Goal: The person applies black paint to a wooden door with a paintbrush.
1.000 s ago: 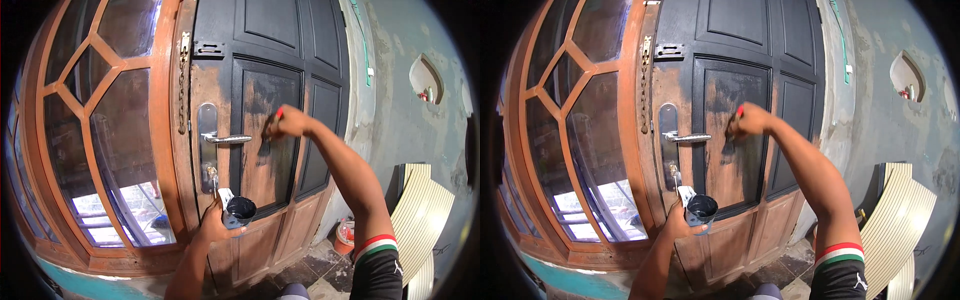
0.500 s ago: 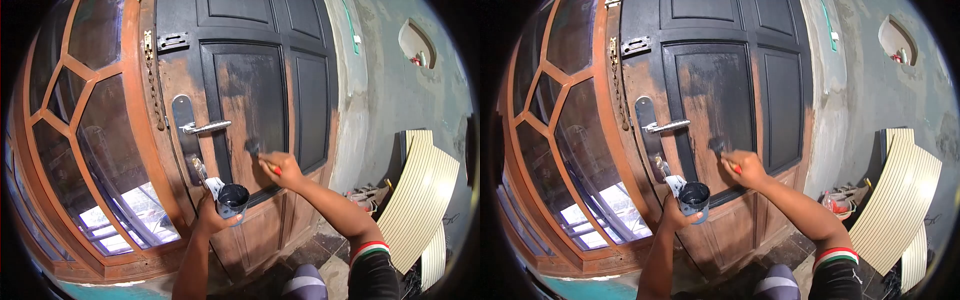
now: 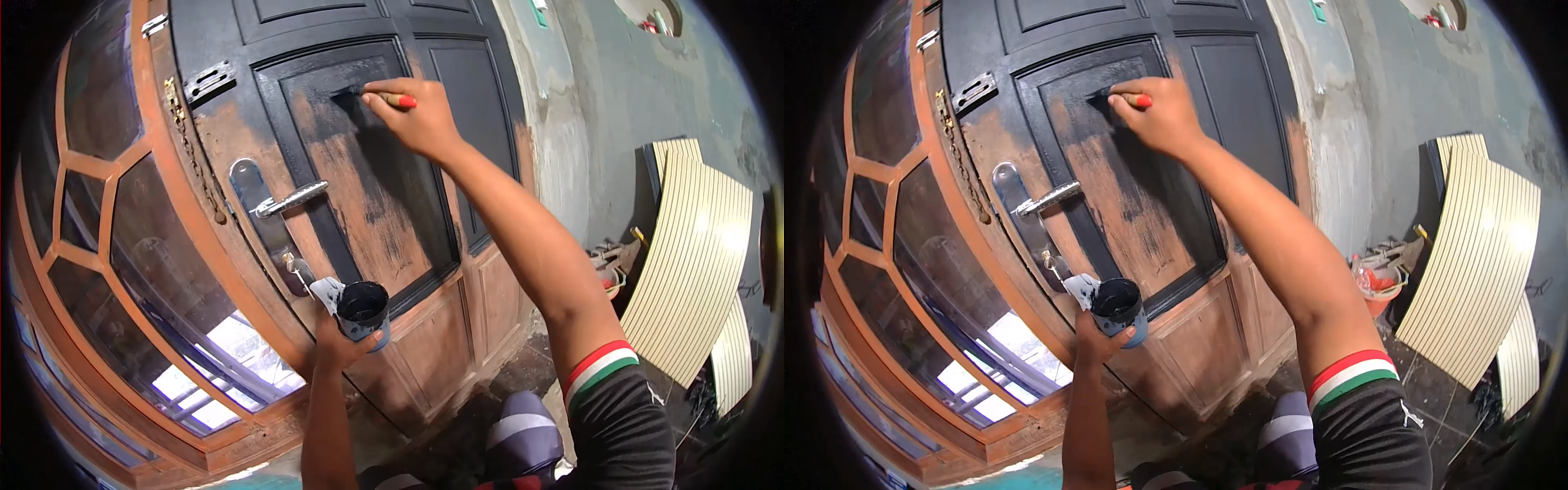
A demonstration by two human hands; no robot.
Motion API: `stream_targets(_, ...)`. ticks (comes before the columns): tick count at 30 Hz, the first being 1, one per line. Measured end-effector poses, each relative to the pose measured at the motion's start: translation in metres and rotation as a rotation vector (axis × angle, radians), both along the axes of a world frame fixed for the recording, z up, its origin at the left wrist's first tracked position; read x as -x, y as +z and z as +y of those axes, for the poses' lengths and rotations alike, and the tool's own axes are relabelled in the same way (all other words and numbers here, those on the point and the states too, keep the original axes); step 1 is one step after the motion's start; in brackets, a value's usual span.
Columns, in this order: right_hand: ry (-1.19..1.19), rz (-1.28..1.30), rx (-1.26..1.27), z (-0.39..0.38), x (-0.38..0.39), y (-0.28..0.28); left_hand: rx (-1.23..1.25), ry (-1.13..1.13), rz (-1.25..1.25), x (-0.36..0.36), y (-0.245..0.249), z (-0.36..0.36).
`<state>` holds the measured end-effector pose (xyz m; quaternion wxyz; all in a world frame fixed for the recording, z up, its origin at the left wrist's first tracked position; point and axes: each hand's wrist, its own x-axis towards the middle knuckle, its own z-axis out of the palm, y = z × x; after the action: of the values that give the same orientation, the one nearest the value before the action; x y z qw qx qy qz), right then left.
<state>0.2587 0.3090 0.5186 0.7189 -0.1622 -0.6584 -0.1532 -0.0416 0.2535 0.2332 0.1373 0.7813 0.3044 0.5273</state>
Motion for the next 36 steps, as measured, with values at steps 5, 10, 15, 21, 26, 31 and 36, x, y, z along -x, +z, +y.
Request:
stream_targets(5,-0.003,-0.185,0.081,0.008,0.009,-0.162,0.031,-0.038,-0.067,-0.006,0.008,-0.013)
stream_targets(10,0.124,-0.390,0.610,-0.026,0.000,-0.296,0.149,-0.024,-0.029,0.000,0.009,-0.014)
stream_targets(15,-0.172,-0.668,0.625,-0.014,-0.008,-0.188,0.206,-0.005,-0.032,-0.006,0.018,-0.023)
stream_targets(21,-0.033,-0.084,0.189,0.011,-0.010,-0.055,0.178,-0.015,-0.051,-0.010,0.015,-0.020)
stream_targets(26,0.047,-0.027,0.171,0.022,-0.004,-0.144,0.174,-0.068,-0.108,-0.015,0.019,-0.022)
stream_targets(31,0.092,-0.171,0.579,-0.023,-0.019,-0.286,0.192,-0.075,-0.093,-0.016,0.021,-0.025)
stream_targets(36,0.071,-0.685,0.849,0.010,-0.048,-0.223,0.181,-0.064,-0.074,-0.011,0.019,-0.022)
